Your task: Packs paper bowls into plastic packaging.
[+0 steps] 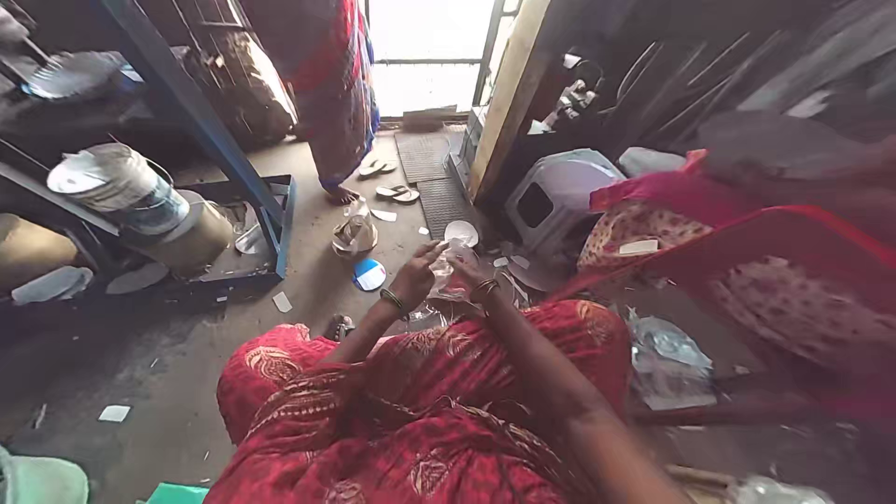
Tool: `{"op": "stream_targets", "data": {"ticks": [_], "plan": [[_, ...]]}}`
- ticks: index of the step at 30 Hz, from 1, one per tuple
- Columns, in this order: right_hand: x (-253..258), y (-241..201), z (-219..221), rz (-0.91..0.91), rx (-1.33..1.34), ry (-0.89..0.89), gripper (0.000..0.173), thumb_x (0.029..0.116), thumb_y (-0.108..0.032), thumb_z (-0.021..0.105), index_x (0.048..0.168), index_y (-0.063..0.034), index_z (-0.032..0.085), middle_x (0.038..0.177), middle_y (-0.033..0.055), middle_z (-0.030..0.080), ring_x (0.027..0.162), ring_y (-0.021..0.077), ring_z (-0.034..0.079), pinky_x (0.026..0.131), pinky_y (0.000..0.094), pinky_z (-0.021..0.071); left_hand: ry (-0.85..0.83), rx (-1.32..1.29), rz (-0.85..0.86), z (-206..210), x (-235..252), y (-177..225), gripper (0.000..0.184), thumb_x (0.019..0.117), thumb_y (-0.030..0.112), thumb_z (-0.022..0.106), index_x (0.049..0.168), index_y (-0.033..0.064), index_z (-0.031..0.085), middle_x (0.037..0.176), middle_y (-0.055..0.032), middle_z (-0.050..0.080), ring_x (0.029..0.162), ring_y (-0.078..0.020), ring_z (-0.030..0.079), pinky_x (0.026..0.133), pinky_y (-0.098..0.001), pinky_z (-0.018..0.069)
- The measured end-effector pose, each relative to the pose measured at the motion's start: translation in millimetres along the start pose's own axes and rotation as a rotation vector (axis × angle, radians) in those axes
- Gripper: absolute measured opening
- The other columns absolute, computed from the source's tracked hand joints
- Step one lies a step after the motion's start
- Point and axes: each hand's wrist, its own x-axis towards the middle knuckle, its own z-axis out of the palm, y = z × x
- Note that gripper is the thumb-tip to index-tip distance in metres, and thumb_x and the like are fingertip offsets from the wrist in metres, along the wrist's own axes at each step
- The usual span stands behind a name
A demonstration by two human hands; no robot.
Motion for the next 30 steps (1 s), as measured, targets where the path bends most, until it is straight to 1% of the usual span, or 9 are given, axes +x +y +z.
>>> {"op": "stream_targets", "data": {"ticks": [3, 7, 10, 13, 16, 18, 23, 28, 30], "plan": [[-1, 8, 1, -0.088, -0.18, -0.167, 0.038, 0.1066, -0.023, 0.055, 0.137, -0.0009, 0.058, 0.122, 0.0212, 0.067, 0.104, 0.0267, 0.068, 0.092, 0.0414, 0.055, 0.027, 0.177, -0.047, -10, 4, -4, 0.057, 0.0943, -0.013, 0.048, 0.149, 0.0015, 0.05, 0.15, -0.0205, 0.051, 0.125, -0.0365, 0.062, 0.1, -0.0509, 0.0527], [-17, -6, 12, -0.331, -0.542, -0.24, 0.033, 0.1047, -0.02, 0.057, 0.13, 0.0001, 0.065, 0.124, 0.0213, 0.068, 0.11, 0.0315, 0.068, 0.101, 0.0477, 0.0517, 0.068, 0.482, 0.014, -11, 5, -19, 0.057, 0.0925, -0.013, 0.051, 0.146, 0.004, 0.055, 0.148, -0.0154, 0.056, 0.112, -0.0349, 0.07, 0.088, -0.0501, 0.0588], [-21, -9, 26, -0.679, -0.673, -0.063, 0.021, 0.0991, -0.013, 0.062, 0.113, -0.0024, 0.074, 0.113, 0.0195, 0.07, 0.103, 0.0337, 0.069, 0.093, 0.0512, 0.055, 0.076, 0.565, 0.051, -12, 5, -18, 0.054, 0.0942, -0.009, 0.052, 0.146, 0.0063, 0.056, 0.147, -0.0135, 0.057, 0.114, -0.0329, 0.069, 0.089, -0.0481, 0.0578], [-26, -29, 34, -0.883, -0.858, -0.101, 0.022, 0.0993, -0.007, 0.057, 0.114, -0.0034, 0.073, 0.114, 0.0174, 0.071, 0.108, 0.0342, 0.068, 0.093, 0.0516, 0.055, 0.098, 0.331, 0.073, -10, 5, -17, 0.048, 0.0979, -0.006, 0.054, 0.145, 0.0029, 0.056, 0.145, -0.0186, 0.058, 0.121, -0.033, 0.066, 0.099, -0.0476, 0.0549], [-40, -51, 43, -0.724, -1.103, -0.392, 0.029, 0.0988, -0.012, 0.059, 0.122, 0.0026, 0.067, 0.125, 0.0237, 0.066, 0.124, 0.0399, 0.059, 0.108, 0.0563, 0.0418, 0.04, 0.009, 0.1, -14, 6, -9, 0.053, 0.0939, -0.011, 0.051, 0.146, 0.0012, 0.055, 0.148, -0.0199, 0.054, 0.131, -0.0302, 0.058, 0.108, -0.043, 0.0479], [-38, -26, 57, -0.466, -1.311, -0.55, 0.029, 0.0968, -0.018, 0.062, 0.116, 0.0039, 0.068, 0.121, 0.0262, 0.066, 0.117, 0.0449, 0.06, 0.098, 0.0648, 0.045, -0.019, -0.102, 0.102, -18, 4, -2, 0.058, 0.0943, -0.011, 0.047, 0.15, 0.0054, 0.051, 0.154, -0.015, 0.049, 0.137, -0.0246, 0.053, 0.108, -0.0387, 0.0474], [-42, 37, 40, 0.116, -0.974, -0.514, 0.04, 0.0973, -0.026, 0.067, 0.125, 0.0039, 0.066, 0.13, 0.027, 0.063, 0.125, 0.0422, 0.058, 0.106, 0.0608, 0.0433, -0.069, 0.035, 0.131, -17, 5, -21, 0.057, 0.0936, -0.014, 0.046, 0.149, 0.0017, 0.052, 0.152, -0.0176, 0.052, 0.135, -0.0279, 0.056, 0.11, -0.0402, 0.0468], [-72, 36, 25, -0.324, -0.946, -0.385, 0.043, 0.1006, -0.034, 0.059, 0.119, 0.004, 0.068, 0.116, 0.0284, 0.068, 0.111, 0.0444, 0.065, 0.094, 0.0614, 0.0506, -0.147, 0.341, 0.058, -22, 9, -33, 0.062, 0.0945, -0.014, 0.047, 0.15, 0.0114, 0.053, 0.152, -0.0102, 0.053, 0.117, -0.0322, 0.068, 0.093, -0.05, 0.0569], [-79, -6, 26, -0.208, -1.023, -0.462, 0.044, 0.1007, -0.029, 0.061, 0.133, 0.001, 0.062, 0.135, 0.0248, 0.062, 0.129, 0.0409, 0.056, 0.109, 0.0596, 0.0416, -0.157, 0.54, 0.078, -22, 5, -39, 0.057, 0.0959, -0.011, 0.05, 0.146, 0.0144, 0.058, 0.15, -0.0059, 0.057, 0.11, -0.0311, 0.071, 0.087, -0.051, 0.0585]]}}
